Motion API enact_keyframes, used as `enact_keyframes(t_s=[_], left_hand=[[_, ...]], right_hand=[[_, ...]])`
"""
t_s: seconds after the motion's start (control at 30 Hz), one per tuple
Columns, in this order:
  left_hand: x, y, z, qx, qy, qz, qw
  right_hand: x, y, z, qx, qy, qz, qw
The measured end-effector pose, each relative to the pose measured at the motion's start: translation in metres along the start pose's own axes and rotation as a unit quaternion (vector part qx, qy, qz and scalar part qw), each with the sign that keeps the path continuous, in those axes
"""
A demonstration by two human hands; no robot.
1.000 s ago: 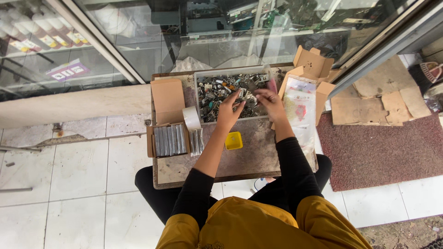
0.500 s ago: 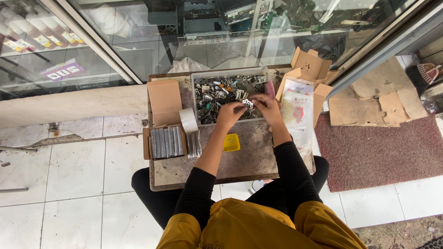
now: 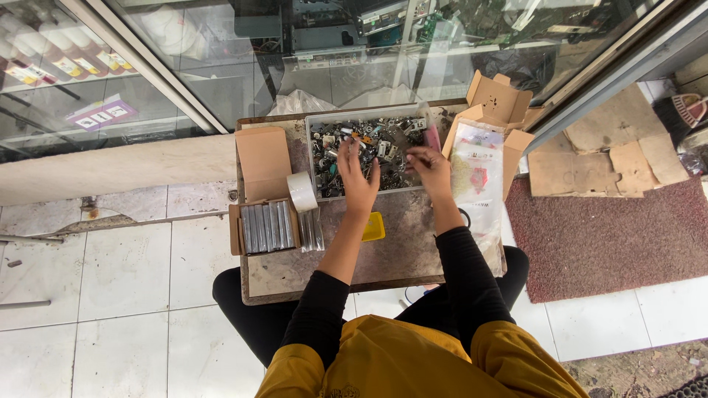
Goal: The person sits on the floor and sorts small metal keychains from a yellow container into clear plastic bags. They use scissors to cut the bags and tape to seal them, then place the packaged items into a cardboard box.
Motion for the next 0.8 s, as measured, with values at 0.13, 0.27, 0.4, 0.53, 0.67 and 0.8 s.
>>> enact_keyframes(t_s=[0.13, 0.27, 0.4, 0.53, 0.67, 0.8], left_hand=[[-0.042, 0.013, 0.025, -0.044, 0.001, 0.064, 0.997], [-0.025, 0.007, 0.025, -0.183, 0.000, -0.027, 0.983], [-0.014, 0.005, 0.021, -0.288, 0.033, -0.061, 0.955], [-0.024, 0.003, 0.019, -0.294, 0.083, -0.141, 0.942], [-0.039, 0.006, 0.022, -0.295, 0.128, -0.149, 0.935], [-0.040, 0.004, 0.019, -0.289, 0.155, -0.150, 0.933]], right_hand=[[0.010, -0.003, 0.003, -0.019, -0.047, 0.021, 0.998], [0.003, -0.002, 0.002, -0.035, -0.026, 0.022, 0.999], [0.002, 0.001, 0.002, -0.067, 0.004, 0.016, 0.998], [-0.010, 0.002, 0.001, -0.113, -0.021, 0.037, 0.993], [-0.014, 0.003, 0.002, -0.150, -0.029, 0.018, 0.988], [-0.029, 0.008, 0.004, -0.181, -0.046, 0.011, 0.982]])
Point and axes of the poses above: each hand's wrist, its own y-axis away from the middle knuckle, its own z-axis out of the palm, x = y × z, the point moved 3 cm from there along -y, towards the middle knuckle, and after that the axes turned 12 degrees about y, right-handed, at the moved point
